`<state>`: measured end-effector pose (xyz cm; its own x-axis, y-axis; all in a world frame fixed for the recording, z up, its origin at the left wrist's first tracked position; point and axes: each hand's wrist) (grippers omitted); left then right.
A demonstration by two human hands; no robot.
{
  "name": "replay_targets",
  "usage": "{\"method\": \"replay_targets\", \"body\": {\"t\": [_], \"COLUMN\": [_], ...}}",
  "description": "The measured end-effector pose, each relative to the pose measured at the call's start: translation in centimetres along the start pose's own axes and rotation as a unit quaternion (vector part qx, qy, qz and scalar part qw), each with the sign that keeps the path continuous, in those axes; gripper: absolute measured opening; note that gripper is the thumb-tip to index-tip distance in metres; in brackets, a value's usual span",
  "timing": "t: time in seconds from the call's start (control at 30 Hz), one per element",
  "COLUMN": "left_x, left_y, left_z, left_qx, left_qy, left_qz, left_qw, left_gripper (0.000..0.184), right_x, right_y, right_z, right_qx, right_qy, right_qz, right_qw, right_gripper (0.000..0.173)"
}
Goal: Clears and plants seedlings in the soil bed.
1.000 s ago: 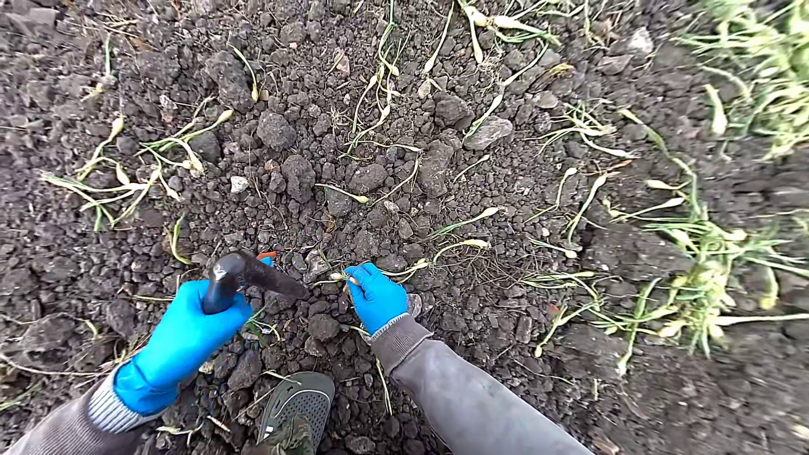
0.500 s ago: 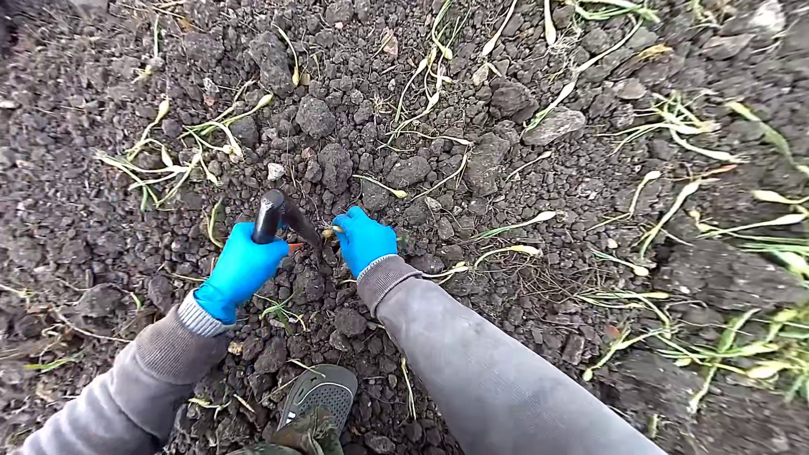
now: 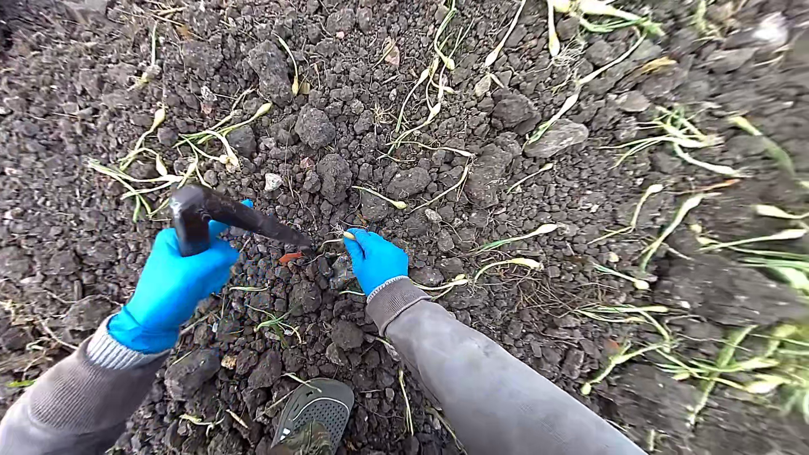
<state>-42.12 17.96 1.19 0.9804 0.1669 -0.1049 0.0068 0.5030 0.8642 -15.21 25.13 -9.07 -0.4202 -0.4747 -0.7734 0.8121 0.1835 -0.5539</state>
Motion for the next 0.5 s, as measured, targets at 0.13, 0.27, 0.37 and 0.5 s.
{"method": "replay_targets", "body": {"t": [0.13,0.27,0.37,0.5], "left_x": [-5.0,2.4,1.3,0.7], "left_y": [3.7,5.4,0.5,-0.3], "left_z": [-1.5,-4.8,-6.5,-4.7], "left_qx": [0.177,0.004,-0.021,-0.034], "left_qy": [-0.067,0.053,0.051,0.064], "left_qz": [-0.141,-0.291,-0.173,-0.044], "left_qw": [0.972,0.955,0.983,0.996], "left_gripper": [0.047,0.016,0.009,0.035], "right_x": [-0.9,-1.9,-2.7,-2.7], "right_y": [-1.4,-2.8,-3.8,-5.8], "right_z": [-1.4,-2.0,-3.2,-5.6], "right_qx": [-0.007,-0.044,-0.113,-0.141], "right_qy": [-0.113,-0.075,0.019,0.034], "right_qz": [0.003,-0.029,-0.022,-0.019], "right_qw": [0.994,0.996,0.993,0.989], "right_gripper": [0.058,0.036,0.025,0.024]}}
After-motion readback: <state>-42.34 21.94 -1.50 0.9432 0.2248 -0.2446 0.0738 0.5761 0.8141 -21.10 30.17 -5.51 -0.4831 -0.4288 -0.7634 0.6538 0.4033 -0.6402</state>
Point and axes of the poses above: each hand's wrist, its own z-axis away from the middle knuckle, its own x-axis out of the palm, y = z × x, and after that the axes turned 10 degrees about -x, right-handed
